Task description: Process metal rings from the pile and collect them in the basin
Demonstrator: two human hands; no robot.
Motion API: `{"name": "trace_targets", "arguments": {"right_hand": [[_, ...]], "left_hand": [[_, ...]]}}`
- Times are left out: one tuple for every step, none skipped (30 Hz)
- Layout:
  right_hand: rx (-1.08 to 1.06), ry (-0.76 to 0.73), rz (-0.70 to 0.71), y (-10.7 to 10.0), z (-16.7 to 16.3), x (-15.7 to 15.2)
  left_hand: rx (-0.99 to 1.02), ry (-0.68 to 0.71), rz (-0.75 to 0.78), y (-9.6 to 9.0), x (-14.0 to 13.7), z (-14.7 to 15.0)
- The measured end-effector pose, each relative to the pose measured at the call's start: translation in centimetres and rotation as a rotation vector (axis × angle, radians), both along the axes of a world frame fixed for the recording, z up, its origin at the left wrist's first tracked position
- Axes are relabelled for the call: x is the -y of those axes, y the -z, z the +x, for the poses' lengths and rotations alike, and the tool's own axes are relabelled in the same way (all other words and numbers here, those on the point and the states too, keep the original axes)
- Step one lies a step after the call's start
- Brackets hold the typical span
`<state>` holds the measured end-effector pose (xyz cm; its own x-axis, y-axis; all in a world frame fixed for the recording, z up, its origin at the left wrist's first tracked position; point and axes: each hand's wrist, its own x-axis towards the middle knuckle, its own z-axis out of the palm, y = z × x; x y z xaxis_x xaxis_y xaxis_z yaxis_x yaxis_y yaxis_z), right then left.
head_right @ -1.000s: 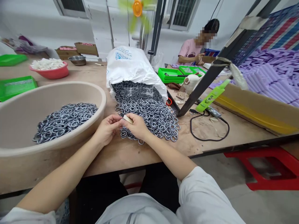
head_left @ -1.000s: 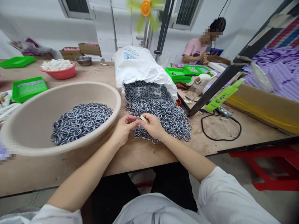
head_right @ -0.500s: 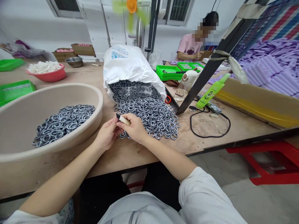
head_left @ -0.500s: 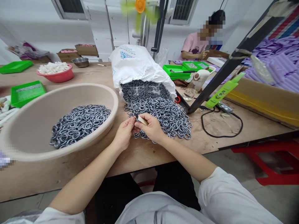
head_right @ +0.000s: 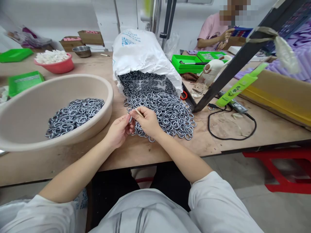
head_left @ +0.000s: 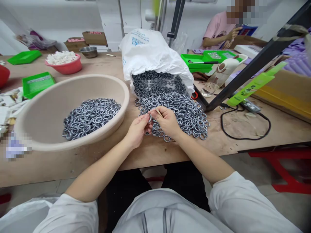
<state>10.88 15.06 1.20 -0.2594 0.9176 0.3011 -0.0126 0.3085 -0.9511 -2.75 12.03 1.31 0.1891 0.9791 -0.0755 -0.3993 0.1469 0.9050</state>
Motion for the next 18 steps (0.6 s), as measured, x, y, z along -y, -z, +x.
{"name": "trace_targets", "arguments": {"right_hand": [[0.014, 0.03, 0.03, -0.1, 0.1, 0.0], [0.042, 0.06, 0.068, -0.2, 0.2, 0.0], [0.082, 0.076, 0.109, -0.3, 0.4, 0.1], [0.13, 0.075, 0.151, -0.4, 0.5, 0.3], [0.187, 0.063, 0.194, -0.5, 0.6, 0.4], [0.248, 0.049, 0.235, -0.5, 0.7, 0.6], [0.303, 0.042, 0.271, -0.5, 0.7, 0.8], [0.35, 0.043, 0.299, -0.5, 0.7, 0.9], [0.388, 0.048, 0.315, -0.5, 0.7, 1.0], [0.418, 0.056, 0.324, -0.4, 0.7, 1.1], [0.442, 0.062, 0.329, -0.4, 0.6, 1.1], [0.46, 0.064, 0.334, -0.3, 0.6, 1.1], [0.476, 0.065, 0.341, -0.3, 0.6, 1.0], [0.49, 0.064, 0.347, -0.3, 0.7, 1.0], [0.501, 0.063, 0.354, -0.3, 0.7, 0.9], [0.508, 0.061, 0.36, -0.3, 0.7, 0.9], [0.513, 0.058, 0.363, -0.3, 0.8, 0.9], [0.517, 0.053, 0.366, -0.3, 0.9, 0.8]], "left_hand": [[0.012, -0.001, -0.013, -0.1, 0.0, 0.0], [0.024, -0.003, -0.027, -0.1, 0.0, 0.0], [0.034, -0.009, -0.037, -0.2, 0.0, 0.0], [0.042, -0.021, -0.045, -0.2, 0.0, -0.1], [0.046, -0.036, -0.051, -0.2, 0.0, -0.2], [0.048, -0.051, -0.055, -0.1, -0.1, -0.2], [0.047, -0.064, -0.059, -0.1, -0.1, -0.3], [0.047, -0.072, -0.06, 0.0, -0.1, -0.3], [0.049, -0.075, -0.061, 0.0, -0.1, -0.4], [0.053, -0.073, -0.06, 0.0, -0.1, -0.4], [0.058, -0.066, -0.058, 0.0, -0.1, -0.4], [0.063, -0.059, -0.056, 0.0, 0.0, -0.4], [0.068, -0.052, -0.055, 0.0, 0.0, -0.4], [0.071, -0.047, -0.055, -0.1, 0.0, -0.4], [0.074, -0.044, -0.055, -0.1, 0.1, -0.4], [0.076, -0.044, -0.056, -0.2, 0.1, -0.4], [0.08, -0.045, -0.059, -0.2, 0.2, -0.4], [0.084, -0.049, -0.062, -0.2, 0.2, -0.4]]}}
